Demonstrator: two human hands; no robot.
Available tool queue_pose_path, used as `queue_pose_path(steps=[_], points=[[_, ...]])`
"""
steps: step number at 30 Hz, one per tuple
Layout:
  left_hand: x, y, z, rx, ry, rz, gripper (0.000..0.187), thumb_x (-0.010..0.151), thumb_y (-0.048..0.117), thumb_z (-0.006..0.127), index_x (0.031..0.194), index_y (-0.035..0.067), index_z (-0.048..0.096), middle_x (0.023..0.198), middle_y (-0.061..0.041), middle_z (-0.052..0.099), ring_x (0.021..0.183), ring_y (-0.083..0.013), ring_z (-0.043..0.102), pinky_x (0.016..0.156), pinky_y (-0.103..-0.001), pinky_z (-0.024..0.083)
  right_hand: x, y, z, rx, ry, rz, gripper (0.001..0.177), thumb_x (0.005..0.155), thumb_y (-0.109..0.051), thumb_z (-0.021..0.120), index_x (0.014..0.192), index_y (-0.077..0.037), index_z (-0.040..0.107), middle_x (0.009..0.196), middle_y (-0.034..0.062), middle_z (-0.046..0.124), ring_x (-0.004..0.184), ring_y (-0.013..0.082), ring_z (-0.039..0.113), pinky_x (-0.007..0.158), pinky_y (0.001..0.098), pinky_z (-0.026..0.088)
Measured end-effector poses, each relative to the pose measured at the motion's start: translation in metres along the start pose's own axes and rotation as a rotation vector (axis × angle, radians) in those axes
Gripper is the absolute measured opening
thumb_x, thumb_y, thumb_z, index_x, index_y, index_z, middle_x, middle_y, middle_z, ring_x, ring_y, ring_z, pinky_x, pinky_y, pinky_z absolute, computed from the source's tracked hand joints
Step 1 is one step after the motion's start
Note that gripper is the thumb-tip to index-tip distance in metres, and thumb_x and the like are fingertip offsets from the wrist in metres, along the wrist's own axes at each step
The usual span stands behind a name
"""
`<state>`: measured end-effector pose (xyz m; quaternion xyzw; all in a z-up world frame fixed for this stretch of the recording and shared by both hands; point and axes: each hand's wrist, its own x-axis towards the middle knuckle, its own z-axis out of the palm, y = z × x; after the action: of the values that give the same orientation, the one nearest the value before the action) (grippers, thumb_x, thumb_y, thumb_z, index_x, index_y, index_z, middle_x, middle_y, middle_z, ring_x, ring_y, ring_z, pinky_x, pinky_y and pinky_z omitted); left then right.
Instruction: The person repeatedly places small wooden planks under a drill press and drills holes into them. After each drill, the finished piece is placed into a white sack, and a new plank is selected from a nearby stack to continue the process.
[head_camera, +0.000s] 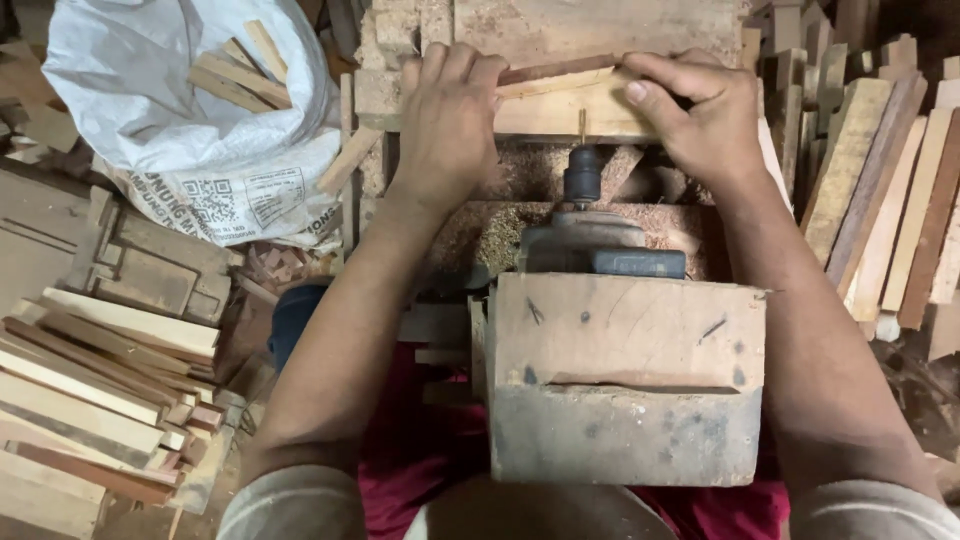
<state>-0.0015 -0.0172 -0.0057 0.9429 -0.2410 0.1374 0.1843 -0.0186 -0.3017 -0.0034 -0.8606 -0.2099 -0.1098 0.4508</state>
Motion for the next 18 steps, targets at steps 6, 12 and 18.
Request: queue_pose_path(steps=[6, 12, 18], points=[[-0.024, -0.065, -0.030, -0.302, 0.114, -0.326, 0.016, 0.095, 0.016, 0.067, 0.109, 0.011, 0.061, 0.088, -0.016, 0.063, 0.078, -0.0388, 0.065, 0.059, -0.053, 0.047, 0.004, -0.024, 0.000, -0.044, -0.041, -0.068, 0.015, 0.115, 0.006, 0.073, 0.129, 0.012, 0.073, 0.120, 0.0237, 0.073, 0.109, 0.0265, 0.066, 0.101, 0.0364, 0.051], [-0.062, -0.182, -0.028, -0.760, 0.204, -0.921, 0.010, 0.084, 0.009, 0.068, 0.090, 0.011, 0.076, 0.075, 0.002, 0.068, 0.070, -0.0090, 0.064, 0.062, -0.028, 0.051, -0.008, -0.011, 0.003, 0.071, -0.013, 0.123, 0.021, 0.119, 0.005, 0.072, 0.137, 0.012, 0.065, 0.132, 0.0276, 0.066, 0.119, 0.0310, 0.066, 0.106, 0.0379, 0.061], [-0.117, -0.236, -0.023, -1.159, 0.299, -1.393, 0.035, 0.085, -0.003, 0.067, 0.119, -0.009, 0.065, 0.115, -0.023, 0.072, 0.102, -0.0388, 0.074, 0.084, -0.050, 0.071, -0.007, -0.010, 0.003, -0.151, -0.056, 0.199, 0.022, 0.121, -0.003, 0.069, 0.141, 0.005, 0.069, 0.134, 0.0234, 0.066, 0.122, 0.0290, 0.064, 0.106, 0.0343, 0.052]])
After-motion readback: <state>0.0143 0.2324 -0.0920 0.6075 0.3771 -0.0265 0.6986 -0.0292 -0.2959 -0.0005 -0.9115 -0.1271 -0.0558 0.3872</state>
